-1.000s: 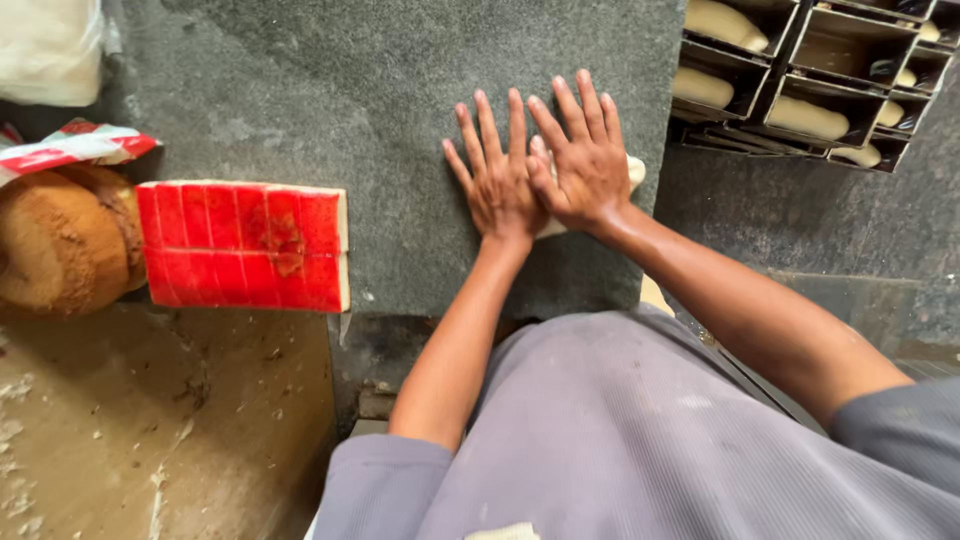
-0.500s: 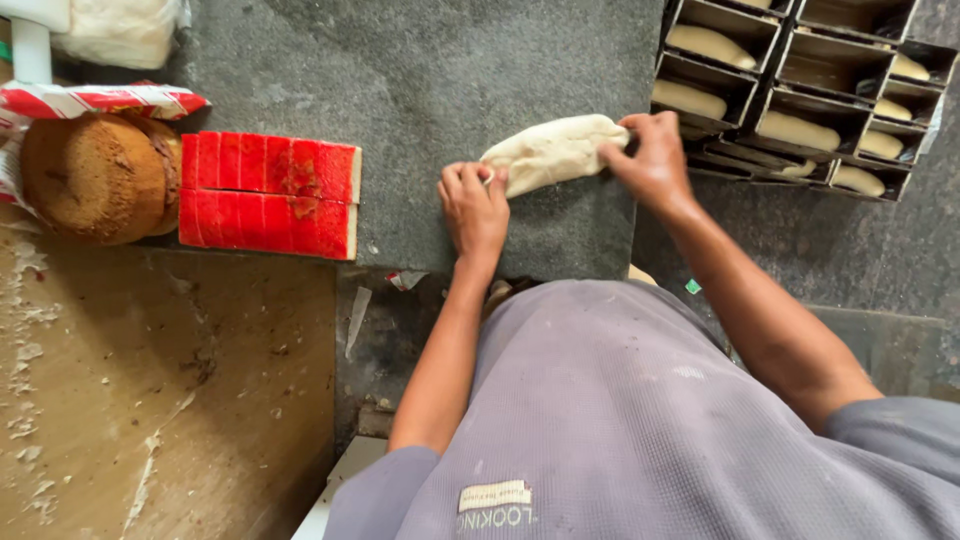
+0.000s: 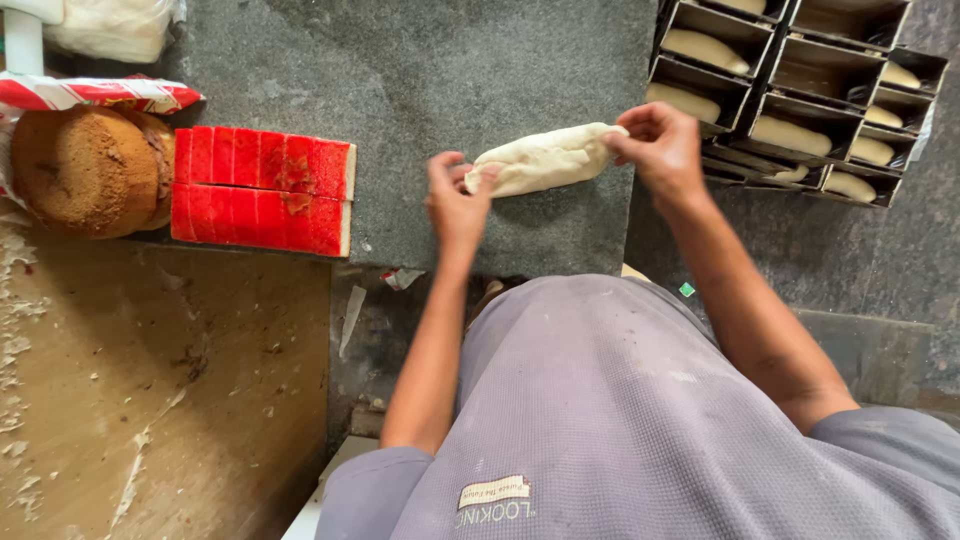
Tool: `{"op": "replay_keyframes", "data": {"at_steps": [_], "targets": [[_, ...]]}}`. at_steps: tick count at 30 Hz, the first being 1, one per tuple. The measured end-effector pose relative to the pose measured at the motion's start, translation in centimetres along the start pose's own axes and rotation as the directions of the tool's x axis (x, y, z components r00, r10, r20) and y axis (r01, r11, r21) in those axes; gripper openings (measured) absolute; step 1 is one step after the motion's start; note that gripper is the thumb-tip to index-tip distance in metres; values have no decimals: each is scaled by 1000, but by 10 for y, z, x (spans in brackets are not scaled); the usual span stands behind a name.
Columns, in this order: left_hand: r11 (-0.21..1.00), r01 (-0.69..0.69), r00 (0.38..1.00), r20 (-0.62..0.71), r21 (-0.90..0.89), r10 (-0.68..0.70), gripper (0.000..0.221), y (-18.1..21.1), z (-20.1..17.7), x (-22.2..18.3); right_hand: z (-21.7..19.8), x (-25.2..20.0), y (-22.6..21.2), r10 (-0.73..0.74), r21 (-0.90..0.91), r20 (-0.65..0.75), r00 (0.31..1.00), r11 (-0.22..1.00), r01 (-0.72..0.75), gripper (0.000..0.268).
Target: The person shapes portions of dough by hand on a counter and places them into individual metal baking molds on a rack.
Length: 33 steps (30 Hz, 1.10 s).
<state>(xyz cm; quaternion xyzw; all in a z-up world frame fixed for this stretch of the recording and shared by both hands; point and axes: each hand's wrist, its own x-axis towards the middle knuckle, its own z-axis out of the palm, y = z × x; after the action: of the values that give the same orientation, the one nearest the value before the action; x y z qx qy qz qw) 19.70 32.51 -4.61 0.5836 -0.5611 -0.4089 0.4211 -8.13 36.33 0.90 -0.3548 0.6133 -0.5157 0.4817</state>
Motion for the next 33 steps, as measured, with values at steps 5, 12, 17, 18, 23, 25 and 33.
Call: {"op": "replay_keyframes", "data": {"at_steps": [5, 12, 17, 18, 23, 25, 33], "targets": [[973, 143, 989, -2, -183, -146, 39, 0, -1, -10, 15, -11, -4, -62, -87, 21, 998, 994, 63, 26], [609, 382, 913, 180, -695, -367, 46, 21, -75, 10, -44, -25, -47, 76, 312, 40, 996, 946, -85, 21], [955, 85, 990, -81, -286, -112, 35, 49, -30, 1, -13, -24, -42, 2, 123, -63, 998, 992, 6, 21], [992, 107, 993, 50, -63, -103, 36, 57, -11, -7, 5, -26, -38, -85, -54, -51, 995, 995, 82, 23], [865, -413, 860, 435, 283, 268, 78, 60, 23, -48, 65, -58, -16, -458, -712, 459, 761, 323, 624, 44], [833, -482, 831, 444, 271, 336, 89, 53, 20, -46, 60, -55, -15, -388, -718, 558, 734, 219, 661, 59], [845, -368, 733, 680, 387, 7, 76, 93, 2, -7, 46, -7, -24, -144, -653, 528, 837, 562, 508, 32]]}}
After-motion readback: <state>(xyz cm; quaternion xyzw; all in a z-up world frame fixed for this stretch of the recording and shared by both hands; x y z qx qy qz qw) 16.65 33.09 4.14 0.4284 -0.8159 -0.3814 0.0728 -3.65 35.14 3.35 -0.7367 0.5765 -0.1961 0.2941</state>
